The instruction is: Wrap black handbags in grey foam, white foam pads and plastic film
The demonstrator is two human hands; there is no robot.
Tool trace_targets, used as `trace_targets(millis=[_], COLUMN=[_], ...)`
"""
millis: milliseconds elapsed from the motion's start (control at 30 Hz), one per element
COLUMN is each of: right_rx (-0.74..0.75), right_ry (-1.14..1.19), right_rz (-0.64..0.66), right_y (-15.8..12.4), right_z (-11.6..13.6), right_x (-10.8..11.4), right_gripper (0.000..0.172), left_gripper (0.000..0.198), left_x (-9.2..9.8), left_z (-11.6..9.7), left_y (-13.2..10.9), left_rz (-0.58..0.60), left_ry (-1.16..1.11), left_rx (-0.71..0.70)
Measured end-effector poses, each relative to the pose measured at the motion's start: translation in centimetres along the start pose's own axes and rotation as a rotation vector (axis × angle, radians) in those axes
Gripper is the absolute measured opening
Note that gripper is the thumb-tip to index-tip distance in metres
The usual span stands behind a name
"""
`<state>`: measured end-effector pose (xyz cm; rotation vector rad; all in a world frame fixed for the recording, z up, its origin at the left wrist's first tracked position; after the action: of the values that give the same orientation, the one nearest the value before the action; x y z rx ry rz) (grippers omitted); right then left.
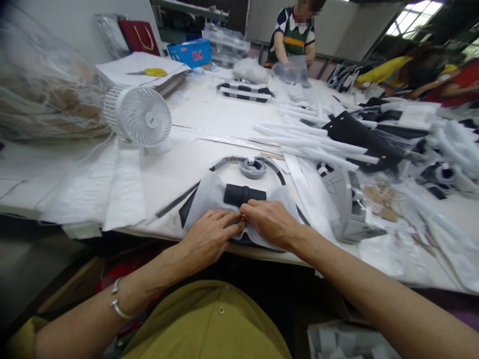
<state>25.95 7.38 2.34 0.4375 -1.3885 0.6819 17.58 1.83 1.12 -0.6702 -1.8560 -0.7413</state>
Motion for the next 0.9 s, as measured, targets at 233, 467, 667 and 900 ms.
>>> trace_targets(millis=[233,467,667,900], right_rx=[0.299,0.429,0.196,-0.211], right_ry=[-0.092,-0.186,-0.216,-0.074], right_rz=[0.132,0.248,0.124,0.092], right_y=[0.2,1.1,1.1,1.6], right_z=[2.7,3.1,2.2,0.6], right_x=[-0.1,-0.3,-1.4,-0.5], right_gripper=[0.021,0.021,0.016,0.014], left_gripper=[0.034,0.038,0.052,0.049], left_x=[0.3,0.2,-0.4,-0.4], left_z=[0.1,0.4,0.7,0.6], left_y=[-0.4,-0.6,-0.8,-0.6], left_rz=[-0.008,-0.001,-0.032,-0.048], left_ry=[-0.024,-0.045,-0.081,-0.033], left_rx=[0.022,-0.001,-0.003,-0.013])
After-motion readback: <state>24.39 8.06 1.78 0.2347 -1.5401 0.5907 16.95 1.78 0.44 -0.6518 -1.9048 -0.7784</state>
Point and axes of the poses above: each hand's wrist, its own y-axis towards the middle knuckle, its own x-axis out of the back of the hand, z = x × y, the point moved 9 cm from there along y, towards the middle knuckle, and after that the axes turned 6 degrees about -x, right-handed, at the moved point
